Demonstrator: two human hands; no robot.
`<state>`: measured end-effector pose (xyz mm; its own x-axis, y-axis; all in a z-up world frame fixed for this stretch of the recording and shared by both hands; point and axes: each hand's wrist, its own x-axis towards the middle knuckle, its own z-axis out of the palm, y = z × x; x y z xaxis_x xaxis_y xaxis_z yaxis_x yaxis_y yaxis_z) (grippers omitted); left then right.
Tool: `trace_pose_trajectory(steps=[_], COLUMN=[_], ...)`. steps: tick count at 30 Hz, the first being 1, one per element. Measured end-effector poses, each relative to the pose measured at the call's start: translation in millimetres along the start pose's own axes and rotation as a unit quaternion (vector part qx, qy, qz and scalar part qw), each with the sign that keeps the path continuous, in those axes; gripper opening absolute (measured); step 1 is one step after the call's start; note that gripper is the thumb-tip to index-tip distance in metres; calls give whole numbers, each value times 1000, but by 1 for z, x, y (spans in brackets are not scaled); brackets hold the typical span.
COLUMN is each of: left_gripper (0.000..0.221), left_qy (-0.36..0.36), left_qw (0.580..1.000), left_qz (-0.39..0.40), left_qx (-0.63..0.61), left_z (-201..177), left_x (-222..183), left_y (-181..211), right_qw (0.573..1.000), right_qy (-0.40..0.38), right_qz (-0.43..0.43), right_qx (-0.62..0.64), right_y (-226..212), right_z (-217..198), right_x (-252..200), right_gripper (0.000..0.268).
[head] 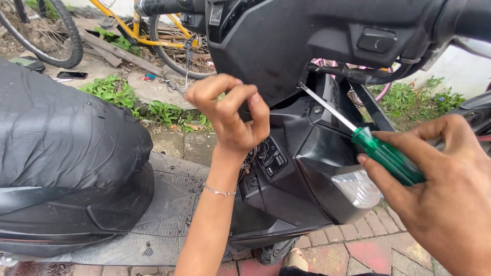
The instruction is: A person is seen disassembling parts of a motorcycle body using a screwdriver and pliers in an outdoor setting.
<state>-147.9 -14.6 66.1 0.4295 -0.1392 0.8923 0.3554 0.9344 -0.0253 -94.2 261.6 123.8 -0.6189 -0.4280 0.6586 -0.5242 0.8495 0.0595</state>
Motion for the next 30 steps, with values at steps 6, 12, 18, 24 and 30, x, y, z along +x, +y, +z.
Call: trace_pose_trajectory(steps=[6, 12, 18, 24, 30], left_gripper=[7, 14, 15, 12, 13], left_qy=[73, 55, 39, 54, 63], left_qw=[997, 996, 993, 995, 994], left_qz=[6, 7, -7, -27, -46], left_qx=[25, 73, 108, 79, 73], left_z=[16, 36, 34, 32, 33], left_x=[-13, -12, -12, -8, -9], left_y=[-29, -28, -24, -22, -20], right_qw=[992, 992, 980, 986, 995], right_qy=[79, 83, 59, 25, 49], right_qz=[-32, -17, 110, 60, 13], right_qx=[89, 88, 158, 151, 82], right_y=[-2, 4, -7, 4, 8], right_z=[9, 14, 12, 11, 12], right_x=[-12, 0, 11, 10, 2], right_gripper=[42, 29, 14, 41, 33])
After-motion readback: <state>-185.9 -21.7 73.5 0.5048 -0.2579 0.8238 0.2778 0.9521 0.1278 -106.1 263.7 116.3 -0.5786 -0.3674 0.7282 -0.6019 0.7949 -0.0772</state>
